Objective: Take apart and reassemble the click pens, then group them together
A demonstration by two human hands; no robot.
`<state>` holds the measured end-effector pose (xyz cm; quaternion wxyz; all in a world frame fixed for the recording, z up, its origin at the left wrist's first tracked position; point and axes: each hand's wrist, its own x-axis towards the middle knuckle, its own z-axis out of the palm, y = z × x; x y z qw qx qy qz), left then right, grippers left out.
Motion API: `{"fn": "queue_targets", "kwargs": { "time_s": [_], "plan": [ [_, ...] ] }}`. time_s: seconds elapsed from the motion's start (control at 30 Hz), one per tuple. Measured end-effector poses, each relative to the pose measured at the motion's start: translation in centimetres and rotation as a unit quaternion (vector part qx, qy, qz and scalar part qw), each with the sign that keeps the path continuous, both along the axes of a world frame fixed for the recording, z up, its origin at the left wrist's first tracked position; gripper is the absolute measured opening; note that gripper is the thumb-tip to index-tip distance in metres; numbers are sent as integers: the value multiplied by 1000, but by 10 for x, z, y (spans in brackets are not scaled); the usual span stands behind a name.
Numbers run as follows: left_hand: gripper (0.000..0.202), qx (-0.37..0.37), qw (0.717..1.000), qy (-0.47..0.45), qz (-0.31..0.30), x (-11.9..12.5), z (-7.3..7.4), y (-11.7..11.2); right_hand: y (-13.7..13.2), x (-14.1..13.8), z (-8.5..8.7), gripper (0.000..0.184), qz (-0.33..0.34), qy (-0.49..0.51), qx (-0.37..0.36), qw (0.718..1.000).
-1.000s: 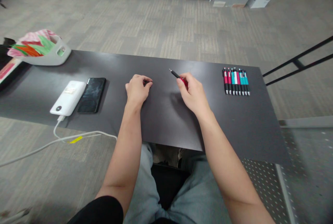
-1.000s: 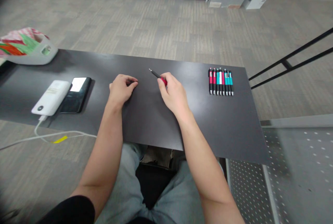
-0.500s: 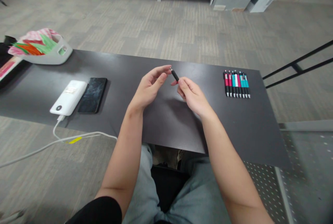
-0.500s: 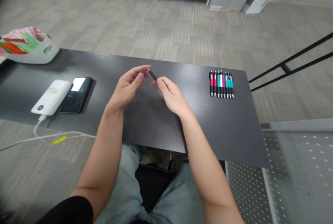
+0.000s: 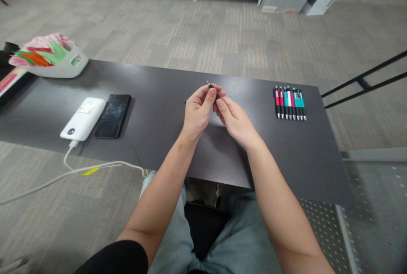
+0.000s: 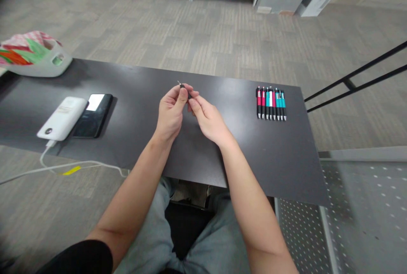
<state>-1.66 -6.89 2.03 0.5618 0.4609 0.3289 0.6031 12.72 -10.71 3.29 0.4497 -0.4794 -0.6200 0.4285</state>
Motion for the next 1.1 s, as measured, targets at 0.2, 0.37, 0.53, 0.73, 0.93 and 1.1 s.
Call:
{"fn": "queue_targets", "kwargs": {
  "time_s": [0.2, 0.37, 0.53, 0.73, 0.93, 1.1],
  "plan": [
    [47, 4, 998, -50, 40, 5, 1, -1, 5, 0, -9, 57, -65, -82, 139, 985],
    [45, -21, 998, -34, 40, -3, 7, 1, 2, 1, -7, 56, -70, -92, 125, 985],
    [42, -55, 997, -23, 42, -5, 9, 2, 3, 0, -9, 48, -51, -81, 113, 989],
    [41, -40, 998, -22, 49, -5, 6, 4, 7, 0, -8, 45, -78, -99, 109, 986],
    [38, -58, 996, 2, 68, -5, 4, 6, 7, 3, -6, 44, -68, -103, 123, 985],
    [41, -69, 996, 1, 62, -4, 9, 4, 7, 3, -8, 44, -73, -109, 103, 986]
  ]
}}
